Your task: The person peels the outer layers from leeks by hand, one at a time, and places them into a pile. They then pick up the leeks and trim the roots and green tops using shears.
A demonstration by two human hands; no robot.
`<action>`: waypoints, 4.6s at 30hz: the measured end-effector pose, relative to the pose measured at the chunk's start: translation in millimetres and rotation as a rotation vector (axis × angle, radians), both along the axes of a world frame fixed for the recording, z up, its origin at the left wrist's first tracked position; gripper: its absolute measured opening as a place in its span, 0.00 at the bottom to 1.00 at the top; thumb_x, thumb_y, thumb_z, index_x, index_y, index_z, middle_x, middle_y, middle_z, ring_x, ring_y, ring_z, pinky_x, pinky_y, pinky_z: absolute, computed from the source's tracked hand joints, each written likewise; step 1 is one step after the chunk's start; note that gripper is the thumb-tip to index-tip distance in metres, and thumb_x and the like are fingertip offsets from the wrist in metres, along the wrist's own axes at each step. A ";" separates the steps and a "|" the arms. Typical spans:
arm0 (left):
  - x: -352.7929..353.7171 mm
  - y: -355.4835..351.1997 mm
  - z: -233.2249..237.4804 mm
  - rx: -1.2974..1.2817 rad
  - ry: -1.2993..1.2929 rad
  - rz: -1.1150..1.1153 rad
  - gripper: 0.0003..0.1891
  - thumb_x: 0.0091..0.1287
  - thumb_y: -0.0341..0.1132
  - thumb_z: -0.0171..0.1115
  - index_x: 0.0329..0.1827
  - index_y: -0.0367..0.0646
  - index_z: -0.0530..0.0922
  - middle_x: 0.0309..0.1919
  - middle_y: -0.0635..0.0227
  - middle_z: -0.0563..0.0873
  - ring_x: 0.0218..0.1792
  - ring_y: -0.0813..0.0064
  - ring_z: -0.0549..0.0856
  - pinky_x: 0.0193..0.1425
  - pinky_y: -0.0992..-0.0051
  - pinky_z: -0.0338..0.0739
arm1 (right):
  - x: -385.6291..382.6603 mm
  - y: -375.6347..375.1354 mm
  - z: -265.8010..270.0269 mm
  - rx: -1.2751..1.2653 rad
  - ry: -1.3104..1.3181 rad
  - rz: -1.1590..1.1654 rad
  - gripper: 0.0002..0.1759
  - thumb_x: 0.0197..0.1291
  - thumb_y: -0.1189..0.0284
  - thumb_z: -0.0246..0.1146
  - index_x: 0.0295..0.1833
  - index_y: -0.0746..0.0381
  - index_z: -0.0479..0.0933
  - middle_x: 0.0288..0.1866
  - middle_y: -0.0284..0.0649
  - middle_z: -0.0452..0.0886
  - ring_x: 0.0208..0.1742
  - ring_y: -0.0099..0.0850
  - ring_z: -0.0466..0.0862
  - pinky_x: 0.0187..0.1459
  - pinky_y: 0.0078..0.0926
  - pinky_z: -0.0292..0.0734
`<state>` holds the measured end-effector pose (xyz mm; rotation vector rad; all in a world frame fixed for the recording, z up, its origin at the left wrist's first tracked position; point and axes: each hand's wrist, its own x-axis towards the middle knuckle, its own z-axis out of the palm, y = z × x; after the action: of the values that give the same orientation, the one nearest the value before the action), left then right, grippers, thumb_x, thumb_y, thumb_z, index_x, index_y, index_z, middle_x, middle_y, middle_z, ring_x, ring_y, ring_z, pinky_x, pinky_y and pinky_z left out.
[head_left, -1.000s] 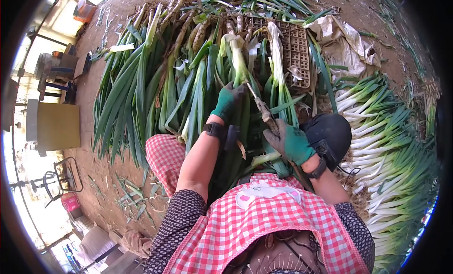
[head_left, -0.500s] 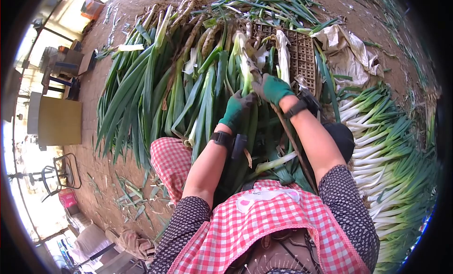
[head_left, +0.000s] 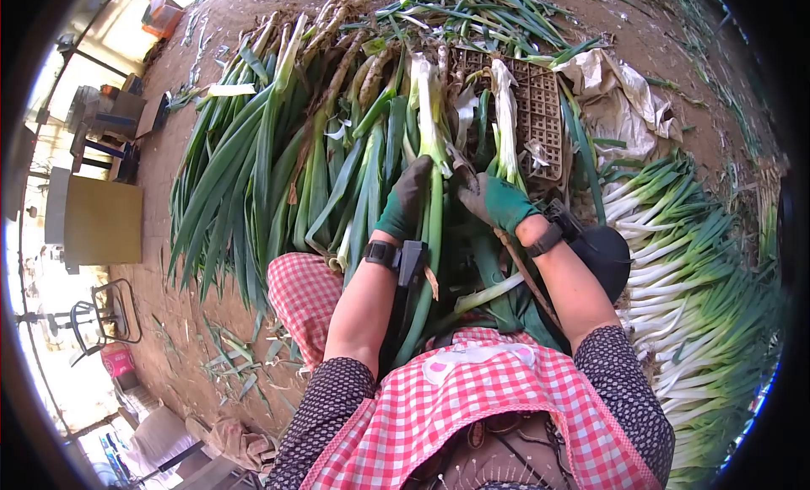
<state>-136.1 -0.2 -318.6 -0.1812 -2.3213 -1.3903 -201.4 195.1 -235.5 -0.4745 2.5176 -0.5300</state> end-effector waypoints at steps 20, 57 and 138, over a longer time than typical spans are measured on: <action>-43.8 80.6 45.9 -0.312 -0.507 0.354 0.30 0.63 0.49 0.62 0.60 0.35 0.72 0.53 0.42 0.79 0.53 0.43 0.80 0.57 0.52 0.76 | -30.3 131.2 -23.8 -0.149 0.031 -0.234 0.27 0.62 0.52 0.63 0.49 0.68 0.76 0.32 0.45 0.78 0.34 0.35 0.78 0.43 0.37 0.76; 35.5 105.0 93.2 -0.482 -0.752 0.167 0.38 0.64 0.41 0.63 0.72 0.30 0.59 0.46 0.45 0.82 0.43 0.47 0.85 0.45 0.51 0.79 | -94.3 -41.0 15.6 0.181 0.062 0.084 0.28 0.58 0.55 0.57 0.52 0.68 0.82 0.54 0.58 0.83 0.57 0.50 0.84 0.60 0.42 0.76; -1.8 85.5 31.1 0.658 -0.654 0.021 0.16 0.68 0.33 0.61 0.56 0.35 0.75 0.43 0.65 0.84 0.41 0.79 0.81 0.45 0.75 0.78 | -83.8 -13.6 31.5 0.197 0.141 0.106 0.35 0.63 0.43 0.53 0.55 0.64 0.81 0.52 0.61 0.83 0.55 0.53 0.83 0.60 0.45 0.76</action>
<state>-137.9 85.3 -287.5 0.5693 -2.1277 -2.3714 -285.2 181.5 -204.1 -0.5833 2.6263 -0.2119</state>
